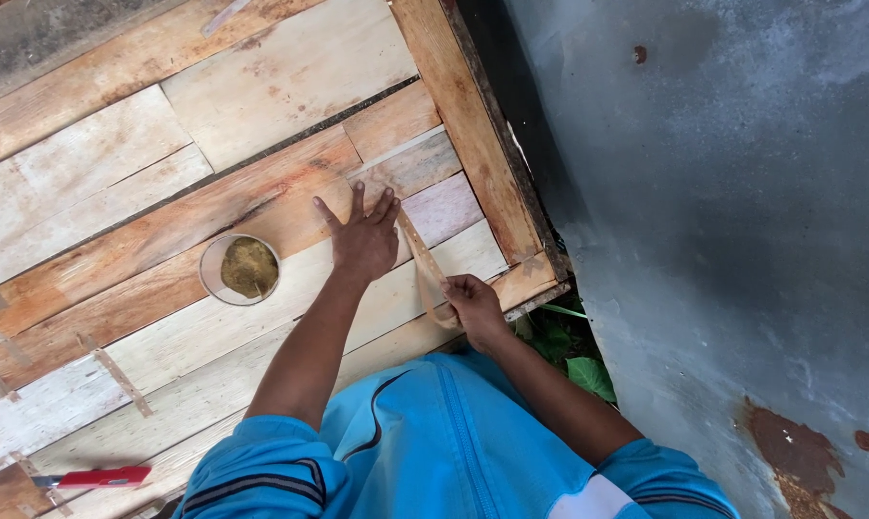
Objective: Applying glue to thin wood veneer strips and placing them onto a wooden surface to create a decorative or functional panel.
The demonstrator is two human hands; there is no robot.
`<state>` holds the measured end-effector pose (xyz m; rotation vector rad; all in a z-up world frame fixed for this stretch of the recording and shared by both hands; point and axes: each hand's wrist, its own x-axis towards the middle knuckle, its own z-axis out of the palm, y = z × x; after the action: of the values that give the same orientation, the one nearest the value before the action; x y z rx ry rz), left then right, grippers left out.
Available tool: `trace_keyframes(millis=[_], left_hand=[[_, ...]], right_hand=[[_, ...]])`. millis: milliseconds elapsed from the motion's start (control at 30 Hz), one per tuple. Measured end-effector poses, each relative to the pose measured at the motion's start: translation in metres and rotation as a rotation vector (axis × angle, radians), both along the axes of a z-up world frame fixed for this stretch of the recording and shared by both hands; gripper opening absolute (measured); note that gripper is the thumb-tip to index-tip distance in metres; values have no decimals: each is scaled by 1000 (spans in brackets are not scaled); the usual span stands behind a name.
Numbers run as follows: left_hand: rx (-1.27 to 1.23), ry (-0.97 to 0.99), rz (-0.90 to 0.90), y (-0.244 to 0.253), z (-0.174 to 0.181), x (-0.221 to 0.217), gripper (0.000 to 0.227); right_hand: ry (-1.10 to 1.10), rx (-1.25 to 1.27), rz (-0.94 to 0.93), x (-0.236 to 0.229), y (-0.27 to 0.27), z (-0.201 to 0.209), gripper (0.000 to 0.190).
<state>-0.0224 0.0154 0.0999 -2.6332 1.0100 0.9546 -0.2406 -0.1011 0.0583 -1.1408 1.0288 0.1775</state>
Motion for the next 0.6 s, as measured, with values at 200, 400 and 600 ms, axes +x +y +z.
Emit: trace_keyframes(millis=[200,400,600], left_hand=[[-2,22,54,-3,1,1,56],[40,51,98,-11,14,0,57],[28,30,110,-16,29,-7,67]], right_hand=[[-39,285,-149,17,-7,39,27],[27,146,-69,-3,-9,-1,24],[112,-75,-1,-10,1,-61,26]])
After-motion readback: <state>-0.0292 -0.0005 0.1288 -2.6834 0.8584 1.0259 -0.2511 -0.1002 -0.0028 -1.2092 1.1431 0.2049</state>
